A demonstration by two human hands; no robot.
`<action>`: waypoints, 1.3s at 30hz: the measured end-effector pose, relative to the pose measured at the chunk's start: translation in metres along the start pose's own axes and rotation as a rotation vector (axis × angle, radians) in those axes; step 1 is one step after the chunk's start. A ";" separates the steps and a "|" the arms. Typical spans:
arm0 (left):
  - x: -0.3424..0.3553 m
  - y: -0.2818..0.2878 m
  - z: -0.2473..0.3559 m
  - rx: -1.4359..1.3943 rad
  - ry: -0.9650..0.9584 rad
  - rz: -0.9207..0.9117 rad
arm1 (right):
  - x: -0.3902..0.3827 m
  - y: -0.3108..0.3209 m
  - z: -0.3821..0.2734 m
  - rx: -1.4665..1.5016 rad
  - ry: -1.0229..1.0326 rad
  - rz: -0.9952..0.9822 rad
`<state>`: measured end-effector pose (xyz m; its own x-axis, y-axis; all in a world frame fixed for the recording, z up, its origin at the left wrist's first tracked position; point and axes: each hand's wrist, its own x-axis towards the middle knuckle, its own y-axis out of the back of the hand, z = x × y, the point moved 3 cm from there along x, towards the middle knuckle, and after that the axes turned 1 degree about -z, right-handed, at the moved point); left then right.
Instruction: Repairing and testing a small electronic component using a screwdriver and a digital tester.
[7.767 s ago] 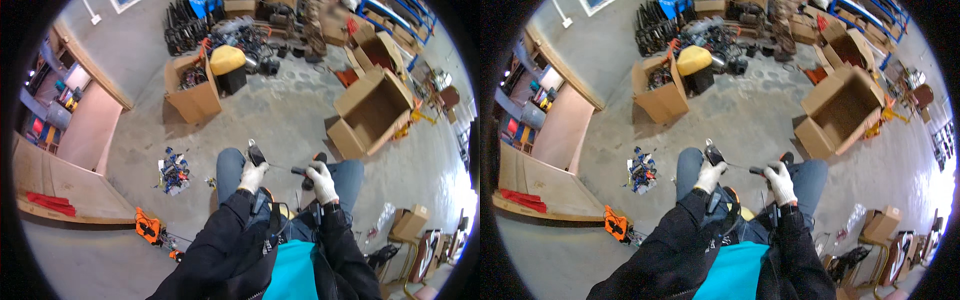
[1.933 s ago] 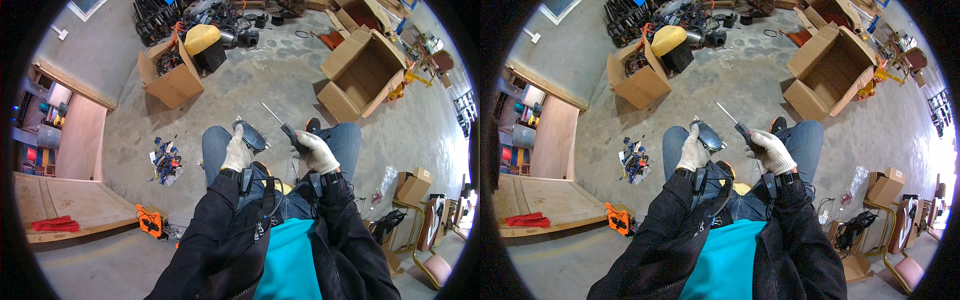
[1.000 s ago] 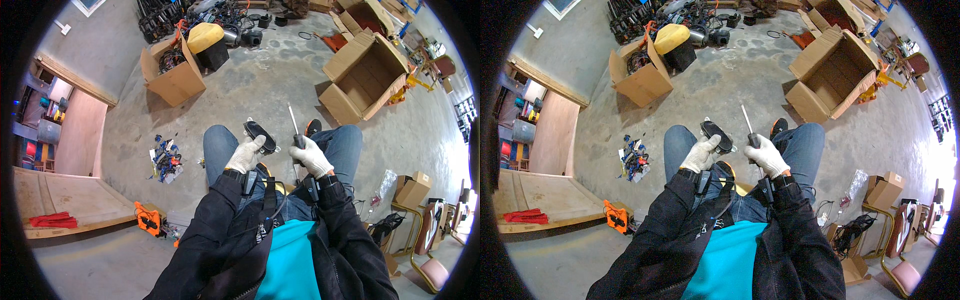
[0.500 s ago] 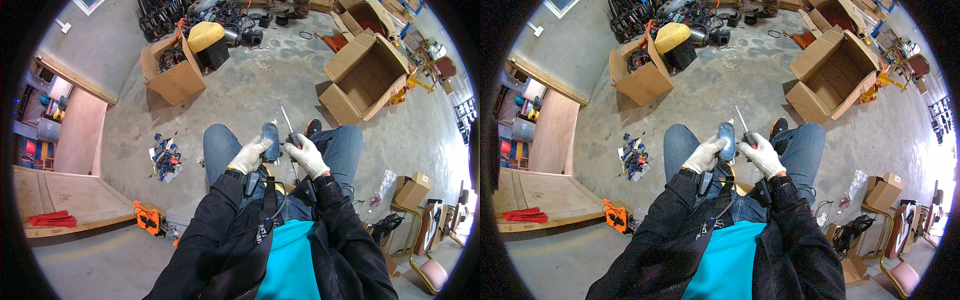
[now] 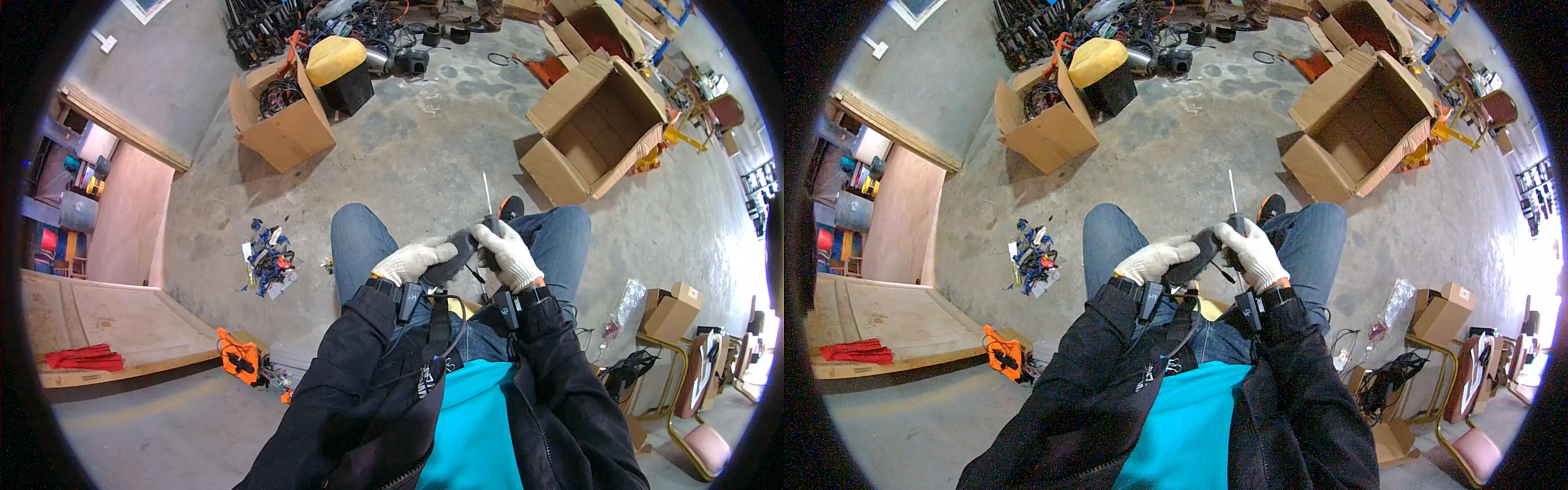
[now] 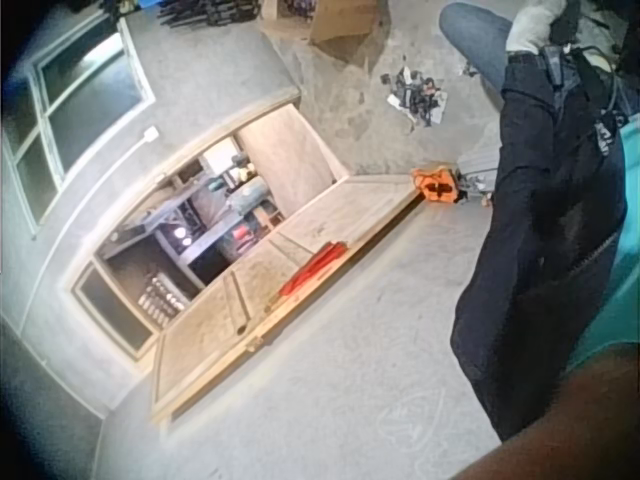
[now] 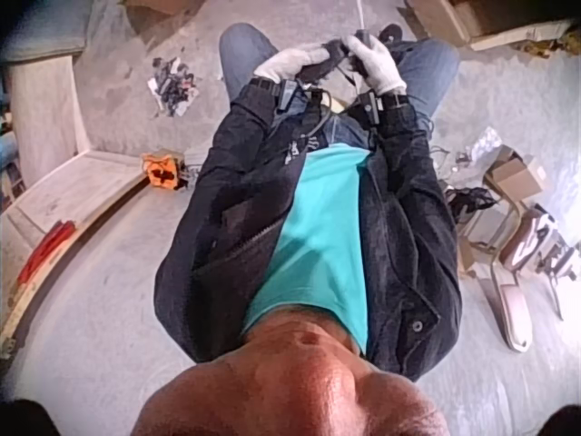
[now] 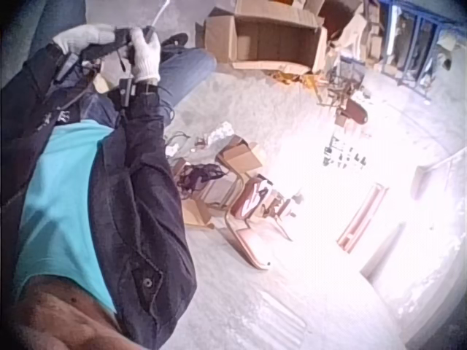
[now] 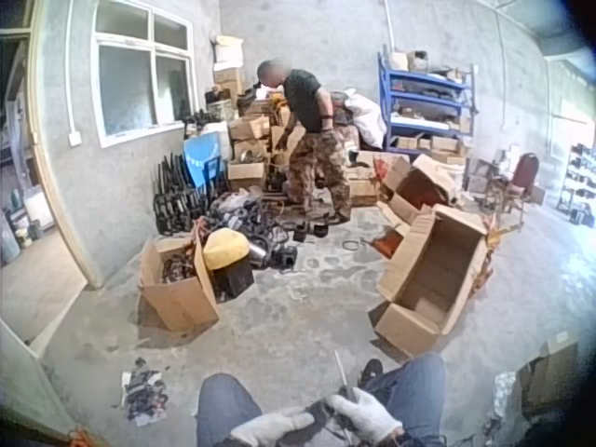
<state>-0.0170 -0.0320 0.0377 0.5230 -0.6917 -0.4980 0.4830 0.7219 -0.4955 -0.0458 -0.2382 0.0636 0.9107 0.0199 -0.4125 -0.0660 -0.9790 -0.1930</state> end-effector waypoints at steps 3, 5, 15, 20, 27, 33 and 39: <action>0.002 0.004 -0.006 0.145 0.020 -0.100 | -0.003 -0.001 -0.006 -0.058 0.008 0.101; -0.003 -0.006 0.003 0.237 -0.043 -0.108 | -0.007 0.000 -0.010 -0.205 0.000 0.079; 0.010 0.011 -0.003 0.127 -0.165 0.063 | 0.003 0.019 0.009 -0.103 -0.009 0.151; 0.015 0.021 0.004 -0.323 -0.437 -0.086 | 0.002 0.016 0.007 0.246 -0.035 0.219; 0.021 0.032 -0.003 -0.180 -0.436 0.100 | 0.003 0.007 0.007 0.172 -0.071 0.133; 0.015 0.031 -0.002 -0.271 -0.441 0.308 | 0.000 -0.009 0.008 0.090 -0.110 -0.030; 0.014 0.021 -0.002 -0.340 -0.471 0.292 | -0.004 -0.014 0.002 0.077 -0.101 -0.062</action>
<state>-0.0009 -0.0266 0.0192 0.8885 -0.3295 -0.3193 0.0651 0.7794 -0.6232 -0.0491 -0.2237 0.0657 0.8687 0.1044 -0.4843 -0.0453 -0.9567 -0.2876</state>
